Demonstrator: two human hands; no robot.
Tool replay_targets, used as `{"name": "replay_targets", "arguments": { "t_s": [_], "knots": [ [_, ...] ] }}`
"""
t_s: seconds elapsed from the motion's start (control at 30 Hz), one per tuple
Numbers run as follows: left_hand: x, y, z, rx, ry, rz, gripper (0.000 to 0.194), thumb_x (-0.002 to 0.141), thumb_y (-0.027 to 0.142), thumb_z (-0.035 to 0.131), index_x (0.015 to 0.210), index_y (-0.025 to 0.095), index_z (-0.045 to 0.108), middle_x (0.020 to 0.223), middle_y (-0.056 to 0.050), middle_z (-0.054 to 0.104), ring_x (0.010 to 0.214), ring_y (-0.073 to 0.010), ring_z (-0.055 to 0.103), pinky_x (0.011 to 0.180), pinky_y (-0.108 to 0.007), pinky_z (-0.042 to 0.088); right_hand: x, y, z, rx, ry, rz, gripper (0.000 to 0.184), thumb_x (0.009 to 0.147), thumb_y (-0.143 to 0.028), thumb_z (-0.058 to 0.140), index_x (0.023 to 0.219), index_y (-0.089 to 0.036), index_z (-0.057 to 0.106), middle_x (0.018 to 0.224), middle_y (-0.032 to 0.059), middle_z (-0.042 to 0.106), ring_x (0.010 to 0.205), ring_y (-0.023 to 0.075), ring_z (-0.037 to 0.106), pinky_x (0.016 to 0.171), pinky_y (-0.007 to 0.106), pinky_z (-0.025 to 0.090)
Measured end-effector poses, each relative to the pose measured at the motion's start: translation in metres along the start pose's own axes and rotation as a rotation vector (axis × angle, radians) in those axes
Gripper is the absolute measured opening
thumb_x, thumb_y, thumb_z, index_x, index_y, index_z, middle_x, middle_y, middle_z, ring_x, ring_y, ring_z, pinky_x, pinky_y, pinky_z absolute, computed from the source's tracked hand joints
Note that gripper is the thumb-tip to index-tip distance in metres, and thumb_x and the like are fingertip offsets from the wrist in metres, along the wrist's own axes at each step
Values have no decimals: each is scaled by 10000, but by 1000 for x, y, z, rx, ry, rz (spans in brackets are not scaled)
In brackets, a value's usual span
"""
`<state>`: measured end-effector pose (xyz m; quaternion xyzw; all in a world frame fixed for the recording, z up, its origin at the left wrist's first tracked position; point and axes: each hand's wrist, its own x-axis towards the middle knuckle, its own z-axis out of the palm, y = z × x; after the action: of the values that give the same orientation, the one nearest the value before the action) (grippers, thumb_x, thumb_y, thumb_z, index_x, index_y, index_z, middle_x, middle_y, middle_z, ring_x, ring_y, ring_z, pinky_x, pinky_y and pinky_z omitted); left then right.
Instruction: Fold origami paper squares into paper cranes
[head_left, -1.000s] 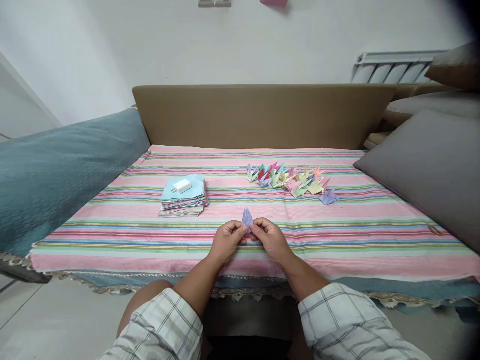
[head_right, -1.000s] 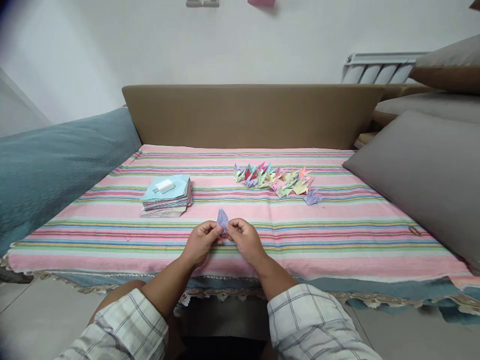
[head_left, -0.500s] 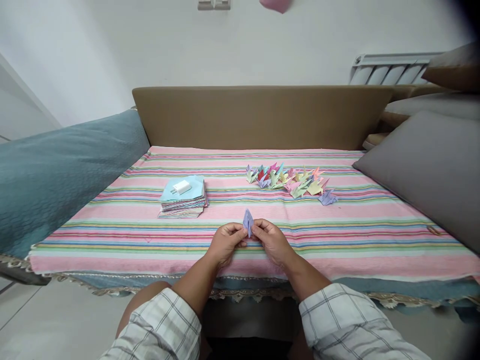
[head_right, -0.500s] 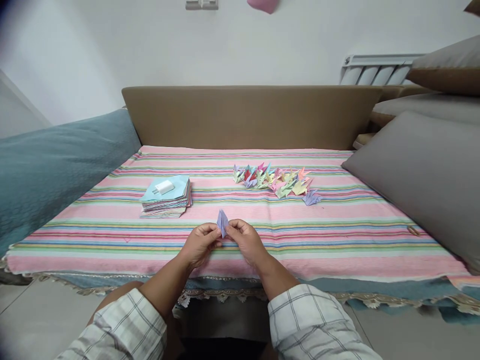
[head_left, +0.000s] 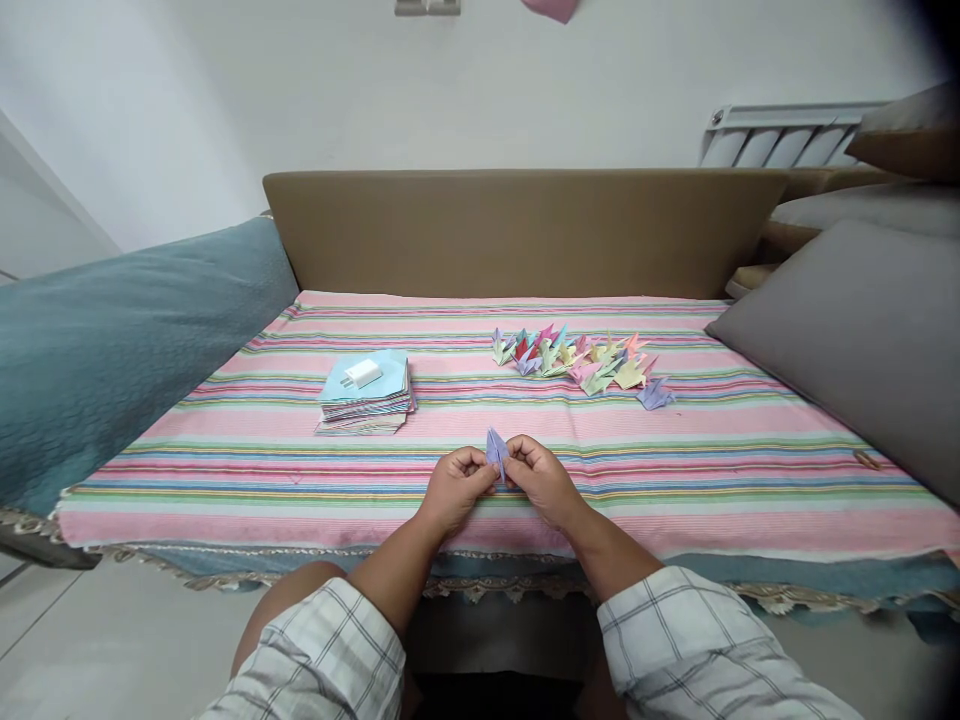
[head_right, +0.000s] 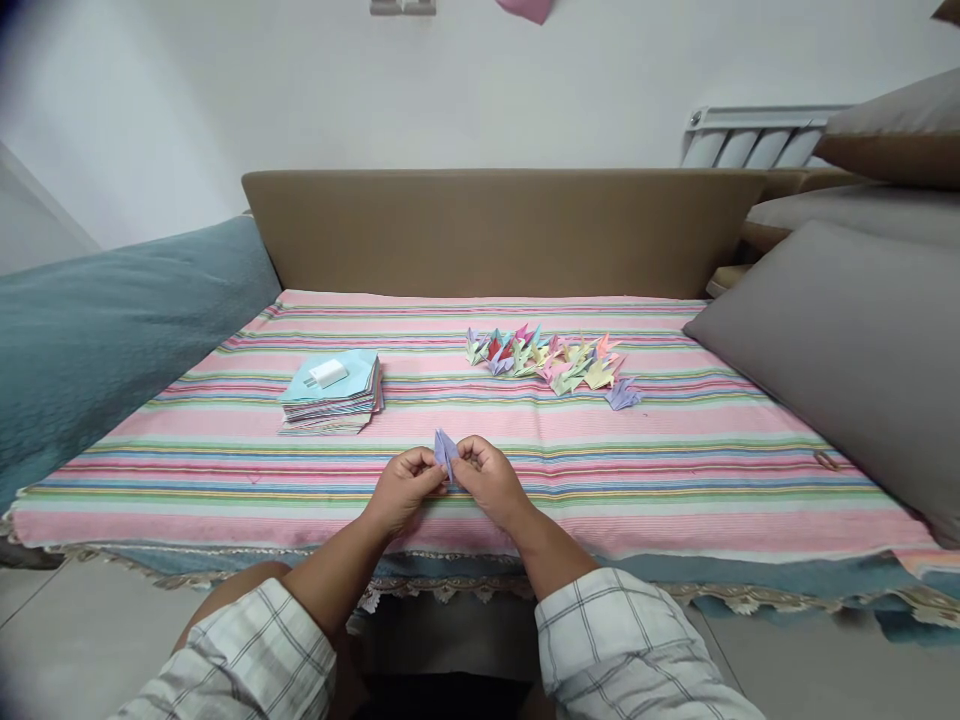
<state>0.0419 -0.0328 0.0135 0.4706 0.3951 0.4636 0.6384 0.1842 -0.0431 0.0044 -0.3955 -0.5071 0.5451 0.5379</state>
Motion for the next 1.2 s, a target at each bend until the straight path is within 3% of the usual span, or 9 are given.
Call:
{"name": "replay_targets", "arguments": {
  "t_s": [0.27,0.57,0.7,0.93,1.2],
  "knots": [
    [1,-3,-1,53,6,66,341,560,398,778,620,142,560,535,29,581,482,-83,524,501,-205,413,-2,-6,2,26,10,24,294,676,-439,690,737,-195,538,602,-53,529,518,85,475,517,237,386],
    [0,-2,-1,68,-21,116,301,604,363,753,630,144,548,539,35,574,498,-76,502,515,-200,379,-4,-9,6,277,-1,136,176,597,-212,691,737,-188,587,606,-55,556,515,69,478,516,209,372],
    [0,-2,-3,58,-27,117,298,607,367,756,642,144,562,555,31,588,509,-80,509,532,-207,391,-4,-10,4,378,-32,174,202,585,-206,686,775,-186,622,635,-41,579,551,79,501,562,222,407],
    [-1,-4,-4,34,-60,102,312,617,385,761,663,144,568,570,32,585,534,-82,521,551,-207,400,-3,-6,3,335,-7,212,236,593,-260,760,735,-191,586,600,-55,559,507,67,478,526,214,379],
    [0,-7,-4,34,-100,88,312,618,373,769,697,148,566,583,41,580,539,-82,527,556,-208,400,-2,-5,4,210,30,143,222,588,-243,734,693,-184,547,565,-75,517,474,55,429,478,198,331]
  ]
}}
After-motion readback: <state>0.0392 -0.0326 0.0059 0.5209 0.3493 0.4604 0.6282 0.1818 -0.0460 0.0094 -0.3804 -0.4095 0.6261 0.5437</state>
